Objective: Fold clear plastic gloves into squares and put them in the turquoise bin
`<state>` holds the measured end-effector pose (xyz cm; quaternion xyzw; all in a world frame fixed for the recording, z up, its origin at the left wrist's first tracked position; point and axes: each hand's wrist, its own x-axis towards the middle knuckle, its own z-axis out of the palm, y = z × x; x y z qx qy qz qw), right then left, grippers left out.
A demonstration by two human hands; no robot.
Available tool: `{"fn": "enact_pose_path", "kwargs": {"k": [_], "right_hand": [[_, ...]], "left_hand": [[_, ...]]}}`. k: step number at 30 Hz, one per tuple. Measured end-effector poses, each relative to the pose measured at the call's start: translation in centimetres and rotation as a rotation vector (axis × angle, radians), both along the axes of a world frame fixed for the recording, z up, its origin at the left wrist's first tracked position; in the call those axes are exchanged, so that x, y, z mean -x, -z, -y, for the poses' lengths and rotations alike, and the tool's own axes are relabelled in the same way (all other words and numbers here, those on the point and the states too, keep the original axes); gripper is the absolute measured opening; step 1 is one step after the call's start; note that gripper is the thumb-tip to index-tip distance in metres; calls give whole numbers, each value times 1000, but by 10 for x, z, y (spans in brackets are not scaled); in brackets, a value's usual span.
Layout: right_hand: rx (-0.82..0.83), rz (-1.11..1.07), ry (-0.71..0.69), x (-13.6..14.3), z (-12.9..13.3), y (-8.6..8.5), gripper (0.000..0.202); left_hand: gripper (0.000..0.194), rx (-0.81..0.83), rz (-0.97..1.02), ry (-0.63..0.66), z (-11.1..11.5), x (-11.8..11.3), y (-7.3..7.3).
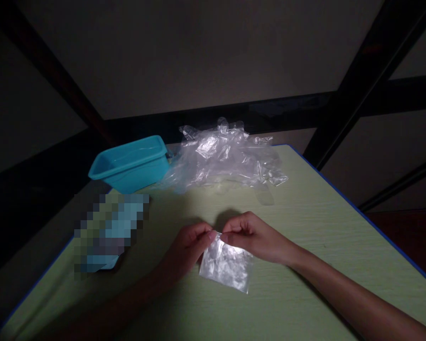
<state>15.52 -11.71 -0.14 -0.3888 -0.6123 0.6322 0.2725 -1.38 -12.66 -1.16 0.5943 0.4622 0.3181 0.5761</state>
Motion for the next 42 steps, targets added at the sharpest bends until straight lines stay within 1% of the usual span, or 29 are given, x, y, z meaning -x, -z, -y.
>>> {"fn": "enact_pose_path", "kwargs": {"k": [6, 10, 15, 19, 22, 24, 25, 27, 28, 29, 32, 34, 38, 42], "right_hand": [[9, 16, 27, -2, -3, 1, 31], [23, 17, 61, -7, -6, 1, 35], [34, 28, 146, -11, -9, 3, 33], [13, -97, 249, -10, -9, 4, 30], [102, -275, 325, -5, -7, 4, 27], [158, -360, 345, -1, -5, 3, 24], [162, -378, 345, 0, -4, 3, 30], [114, -363, 336, 2, -2, 4, 47], [72, -339, 334, 2, -1, 6, 52], [27, -309, 336, 2, -1, 8, 53], [-67, -204, 373, 0, -2, 15, 38], [-81, -161, 420, -1, -3, 18, 30], [-59, -191, 501, -2, -7, 18, 27], [-68, -200, 585, -1, -7, 13, 25]], "left_hand": [[30, -54, -16, -58, -4, 4, 2], [30, -19, 22, -131, -8, 7, 3], [31, 16, 55, -236, -11, 10, 0], [31, 50, 84, -276, -12, 11, 1], [33, 46, 88, -295, -11, 10, 3], [34, 37, 104, -309, -11, 10, 6], [34, 34, 114, -317, -11, 9, 7], [35, 32, 131, -332, -12, 9, 8], [35, 32, 137, -337, -12, 9, 9], [35, 32, 143, -342, -12, 9, 9], [35, 42, 158, -345, -12, 8, 9], [37, 69, 173, -333, -12, 8, 8], [38, 161, 213, -296, -11, 7, 4], [31, 154, 175, -278, -11, 6, 1]]}}
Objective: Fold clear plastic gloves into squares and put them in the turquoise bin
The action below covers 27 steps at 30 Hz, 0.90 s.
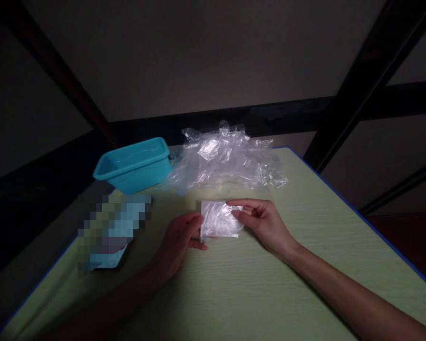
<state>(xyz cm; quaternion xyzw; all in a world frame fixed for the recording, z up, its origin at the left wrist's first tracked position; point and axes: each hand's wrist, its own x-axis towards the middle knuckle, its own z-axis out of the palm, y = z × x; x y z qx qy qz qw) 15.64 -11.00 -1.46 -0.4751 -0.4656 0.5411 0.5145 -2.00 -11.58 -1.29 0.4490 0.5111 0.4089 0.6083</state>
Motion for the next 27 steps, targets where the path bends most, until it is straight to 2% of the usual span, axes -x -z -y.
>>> {"fn": "enact_pose_path", "kwargs": {"k": [8, 17, 27], "right_hand": [[-26, 31, -10, 3, 5, -5, 21], [-39, -11, -57, 2, 4, -4, 41], [21, -57, -81, 2, 4, -4, 43]], "left_hand": [[19, -8, -16, 24, 2, -1, -7], [16, 0, -17, 22, 1, 0, -7], [14, -2, 14, 17, 1, 2, -7]]}}
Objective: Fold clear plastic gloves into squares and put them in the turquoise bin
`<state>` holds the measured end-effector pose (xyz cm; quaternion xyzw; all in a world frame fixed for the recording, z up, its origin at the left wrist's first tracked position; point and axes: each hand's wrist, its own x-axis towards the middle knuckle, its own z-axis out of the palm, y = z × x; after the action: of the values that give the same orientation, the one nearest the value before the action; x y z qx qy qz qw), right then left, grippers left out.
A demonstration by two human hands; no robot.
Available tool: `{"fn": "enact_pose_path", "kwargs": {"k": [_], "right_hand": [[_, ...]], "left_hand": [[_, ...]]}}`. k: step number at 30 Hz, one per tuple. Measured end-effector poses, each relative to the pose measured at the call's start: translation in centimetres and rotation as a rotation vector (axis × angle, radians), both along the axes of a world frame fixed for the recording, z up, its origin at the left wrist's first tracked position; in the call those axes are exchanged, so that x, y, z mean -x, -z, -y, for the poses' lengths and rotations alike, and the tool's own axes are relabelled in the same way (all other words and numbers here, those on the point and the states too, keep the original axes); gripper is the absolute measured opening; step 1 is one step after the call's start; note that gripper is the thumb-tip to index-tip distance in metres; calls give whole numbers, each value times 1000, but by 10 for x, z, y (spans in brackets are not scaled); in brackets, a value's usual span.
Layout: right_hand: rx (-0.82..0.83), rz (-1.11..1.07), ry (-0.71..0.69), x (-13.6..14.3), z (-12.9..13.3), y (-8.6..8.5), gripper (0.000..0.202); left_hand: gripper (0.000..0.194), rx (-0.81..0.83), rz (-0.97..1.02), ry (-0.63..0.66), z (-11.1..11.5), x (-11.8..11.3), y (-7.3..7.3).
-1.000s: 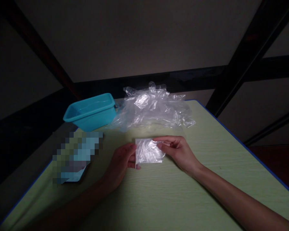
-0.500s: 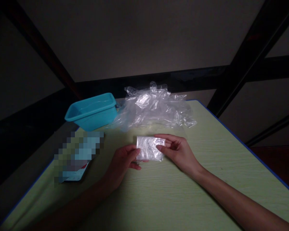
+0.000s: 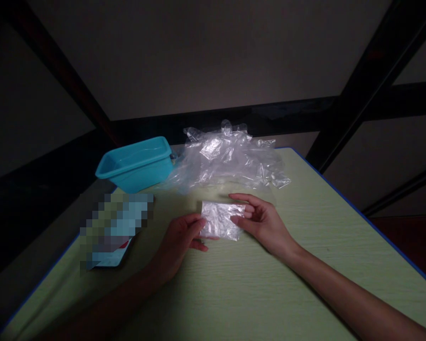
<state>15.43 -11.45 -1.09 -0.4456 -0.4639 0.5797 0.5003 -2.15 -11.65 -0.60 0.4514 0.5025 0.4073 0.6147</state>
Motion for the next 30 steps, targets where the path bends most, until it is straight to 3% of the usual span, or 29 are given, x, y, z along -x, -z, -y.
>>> {"fn": "enact_pose_path", "kwargs": {"k": [6, 9, 12, 19, 30], "right_hand": [[231, -209, -179, -1, -2, 1, 40], [258, -272, -316, -2, -3, 0, 28], [269, -292, -363, -3, -3, -1, 19], [303, -351, -350, 0, -2, -1, 17], [363, -323, -156, 0, -2, -3, 20]], "left_hand": [[17, -11, 27, 7, 1, 0, -1], [18, -20, 24, 10, 2, 0, -1], [22, -29, 14, 20, 3, 0, -1], [25, -25, 15, 35, 3, 1, 2], [24, 40, 32, 67, 1, -1, 2]]}}
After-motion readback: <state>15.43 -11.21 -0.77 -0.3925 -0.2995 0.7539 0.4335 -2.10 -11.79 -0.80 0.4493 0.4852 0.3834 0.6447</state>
